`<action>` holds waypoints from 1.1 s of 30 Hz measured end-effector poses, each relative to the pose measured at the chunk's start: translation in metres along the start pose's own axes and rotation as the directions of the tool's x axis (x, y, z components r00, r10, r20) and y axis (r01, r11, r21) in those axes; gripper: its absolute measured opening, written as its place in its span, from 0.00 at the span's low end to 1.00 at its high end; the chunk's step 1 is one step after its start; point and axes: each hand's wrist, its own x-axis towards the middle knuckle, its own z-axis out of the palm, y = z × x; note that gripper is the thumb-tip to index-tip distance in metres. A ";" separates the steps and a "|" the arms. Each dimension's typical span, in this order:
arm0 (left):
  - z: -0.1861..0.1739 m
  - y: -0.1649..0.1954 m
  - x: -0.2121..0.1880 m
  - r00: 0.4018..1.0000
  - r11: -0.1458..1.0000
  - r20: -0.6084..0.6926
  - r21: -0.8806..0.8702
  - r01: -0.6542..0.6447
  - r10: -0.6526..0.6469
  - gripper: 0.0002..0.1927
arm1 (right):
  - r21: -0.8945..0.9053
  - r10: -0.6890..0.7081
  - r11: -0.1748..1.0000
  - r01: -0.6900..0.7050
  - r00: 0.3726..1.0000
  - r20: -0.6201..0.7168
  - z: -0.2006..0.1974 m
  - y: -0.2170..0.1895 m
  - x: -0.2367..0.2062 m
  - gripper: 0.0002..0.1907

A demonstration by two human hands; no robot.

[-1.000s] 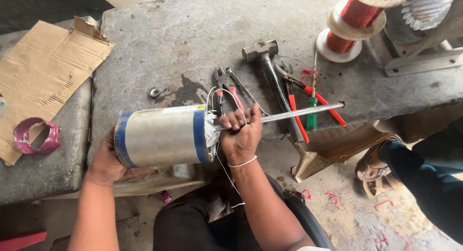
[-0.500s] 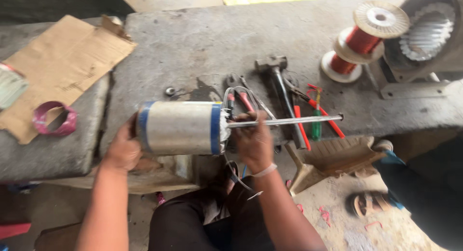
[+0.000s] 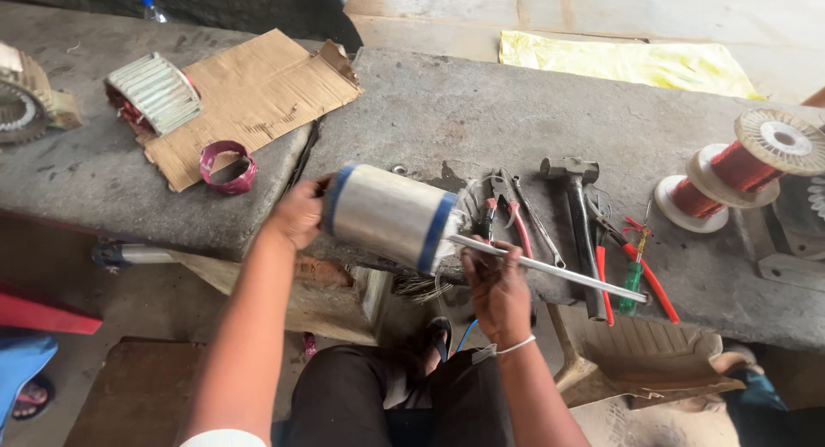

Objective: The person works on a cylindrical motor stator on a concrete workbench. They use a screwdriver, metal rod, hammer, and pliers to remove and reposition white wire bundles, then cut and trim the wires. The person handles the stator and tools throughout the clip.

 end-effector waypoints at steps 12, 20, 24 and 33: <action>-0.071 0.076 -0.024 0.976 0.831 -0.179 0.556 -0.002 0.122 0.34 | -0.071 0.134 0.989 -0.129 0.988 0.074 0.065 0.070 0.021 0.22; -0.063 0.068 -0.024 0.859 0.372 -0.356 0.903 0.215 0.368 0.47 | -0.088 0.134 0.988 -0.125 0.985 0.106 0.096 0.082 0.068 0.24; -0.055 0.072 -0.019 0.836 0.357 -0.427 0.883 0.304 0.345 0.47 | -0.069 0.141 0.988 -0.135 0.986 0.092 0.102 0.083 0.059 0.24; -0.009 0.072 -0.029 0.746 0.047 0.083 0.987 -0.152 0.661 0.37 | -0.168 0.163 0.974 -0.150 0.985 0.064 0.093 0.090 0.063 0.25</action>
